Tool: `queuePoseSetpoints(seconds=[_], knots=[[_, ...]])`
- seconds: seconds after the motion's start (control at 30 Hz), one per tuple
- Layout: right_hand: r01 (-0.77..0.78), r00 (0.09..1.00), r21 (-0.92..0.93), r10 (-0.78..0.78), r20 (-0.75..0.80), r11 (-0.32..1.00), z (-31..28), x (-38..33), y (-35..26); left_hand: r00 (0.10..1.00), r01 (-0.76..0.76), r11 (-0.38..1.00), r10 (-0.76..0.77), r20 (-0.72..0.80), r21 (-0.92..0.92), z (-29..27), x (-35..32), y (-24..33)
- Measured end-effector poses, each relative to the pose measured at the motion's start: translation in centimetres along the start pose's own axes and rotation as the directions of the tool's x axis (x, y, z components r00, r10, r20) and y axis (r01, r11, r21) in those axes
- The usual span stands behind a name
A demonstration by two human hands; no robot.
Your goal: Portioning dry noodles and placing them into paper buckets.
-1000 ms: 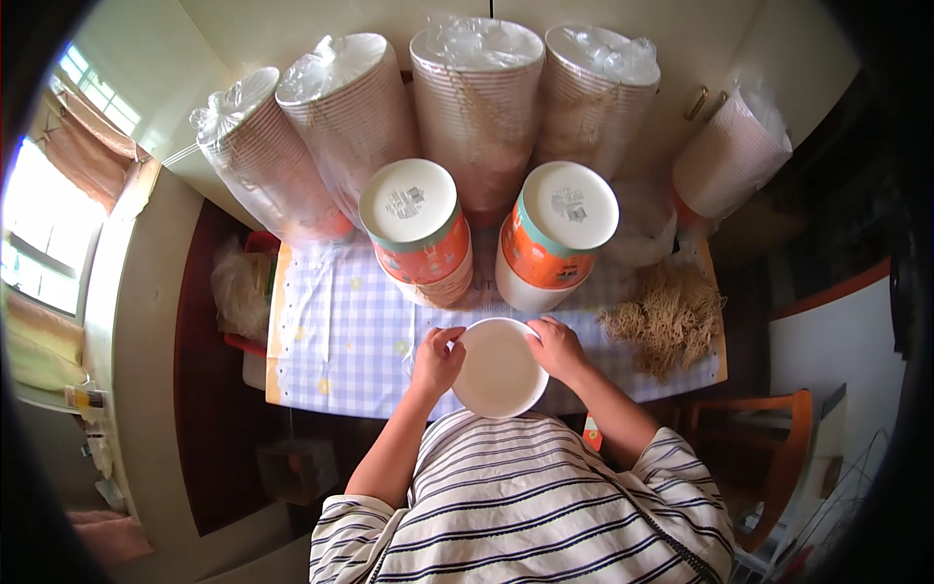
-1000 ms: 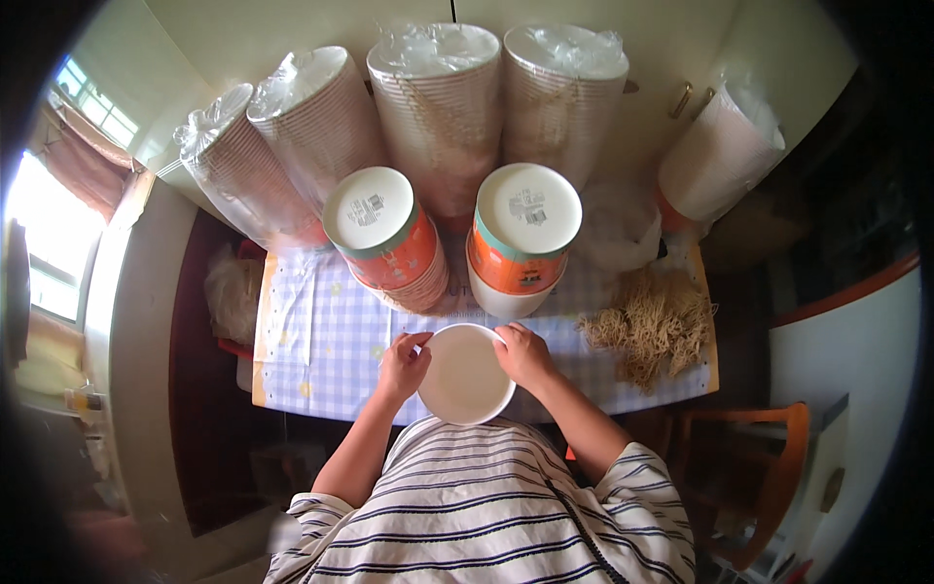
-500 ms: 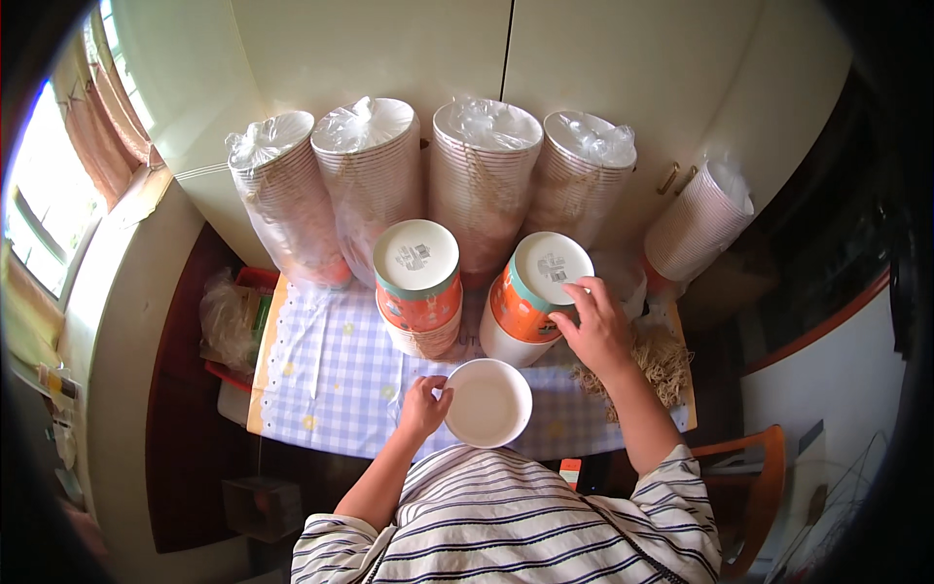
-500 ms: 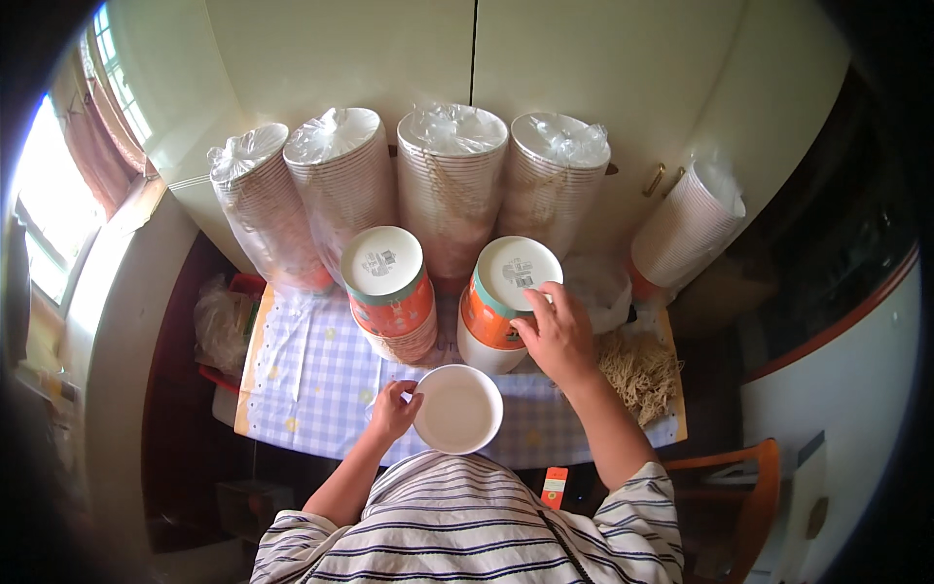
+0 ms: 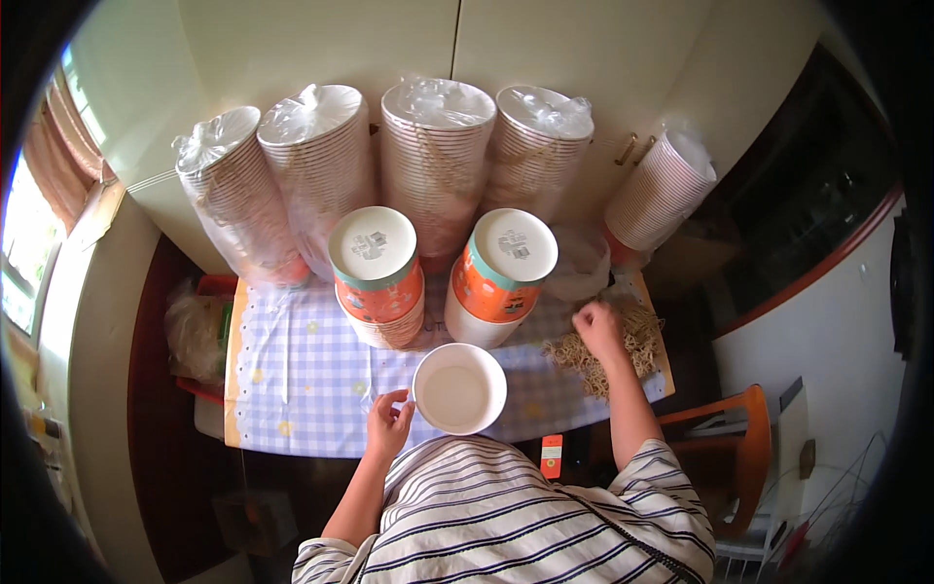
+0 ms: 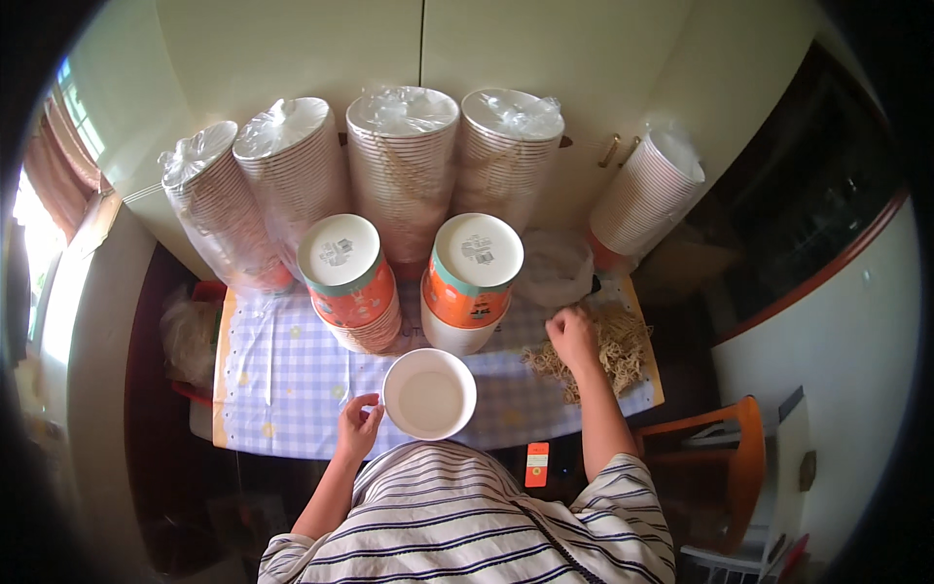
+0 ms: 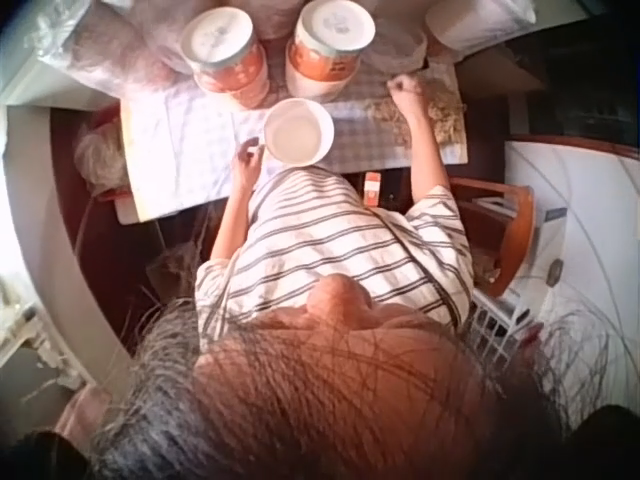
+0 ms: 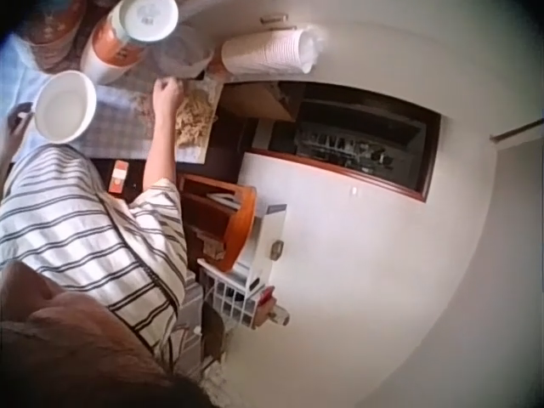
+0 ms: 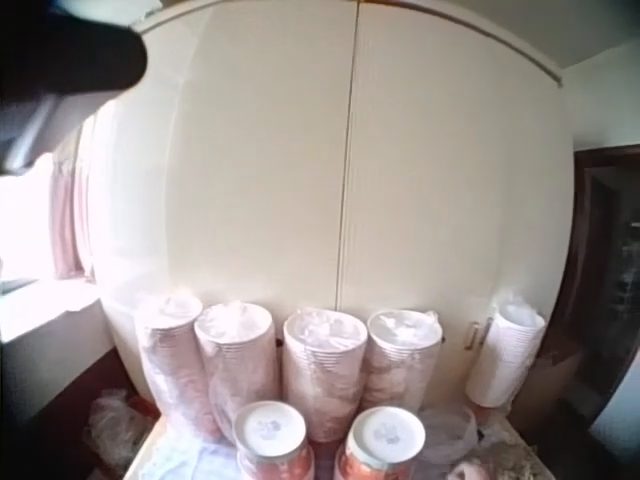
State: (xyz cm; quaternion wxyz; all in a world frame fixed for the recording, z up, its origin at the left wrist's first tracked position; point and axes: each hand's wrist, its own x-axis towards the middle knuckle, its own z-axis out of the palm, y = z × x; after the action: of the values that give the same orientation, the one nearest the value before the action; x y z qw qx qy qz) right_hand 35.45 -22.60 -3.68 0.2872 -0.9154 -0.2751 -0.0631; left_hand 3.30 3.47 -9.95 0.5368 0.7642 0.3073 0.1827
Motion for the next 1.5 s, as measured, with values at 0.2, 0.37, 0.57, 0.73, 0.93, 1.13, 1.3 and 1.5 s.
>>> queuePoseSetpoints(seconds=[0.2, 0.37, 0.57, 0.73, 0.93, 1.13, 1.3, 1.5], knots=[[-0.33, 0.904, -0.101, 0.345, 0.252, 0.939, 6.9, -5.2, 7.4, 0.999, 0.031, 0.996, -0.03, 0.018, -0.088, 0.3, -1.7, -1.2], [-0.317, 0.933, -0.161, 0.337, 0.123, 0.935, 10.6, -4.6, 6.0, 0.996, -0.014, 0.992, 0.002, -0.093, -0.126, 0.6, -1.7, -0.1], [0.305, 0.944, -0.293, -0.246, 0.222, 0.906, 10.8, -3.7, 4.4, 0.973, -0.097, 0.995, 0.088, -0.215, -0.028, 1.2, -2.9, 2.4], [0.329, 0.94, -0.379, -0.26, 0.223, 0.865, 12.2, -2.9, 6.6, 0.96, -0.146, 0.989, 0.144, -0.242, 0.007, 1.8, -2.9, 3.8], [0.092, 0.98, 0.282, -0.138, 0.146, 0.955, 4.1, 0.4, 4.0, 0.951, -0.165, 0.985, 0.171, -0.256, 0.045, 1.8, -3.7, 5.2], [-0.152, 0.979, 0.455, 0.07, 0.192, 0.877, -4.7, 2.7, 2.0, 0.927, -0.297, 0.949, 0.312, -0.208, 0.102, 2.4, -3.0, 8.5], [0.171, 0.984, 0.048, -0.168, -0.06, 0.984, -11.3, 3.5, -2.0, 0.923, -0.353, 0.934, 0.358, -0.143, 0.059, 2.9, -2.8, 10.6], [-0.011, 0.998, 0.635, -0.033, 0.057, 0.773, -14.4, 3.3, -4.8, 0.938, -0.341, 0.94, 0.342, 0.062, -0.028, 3.0, -1.6, 13.0]])
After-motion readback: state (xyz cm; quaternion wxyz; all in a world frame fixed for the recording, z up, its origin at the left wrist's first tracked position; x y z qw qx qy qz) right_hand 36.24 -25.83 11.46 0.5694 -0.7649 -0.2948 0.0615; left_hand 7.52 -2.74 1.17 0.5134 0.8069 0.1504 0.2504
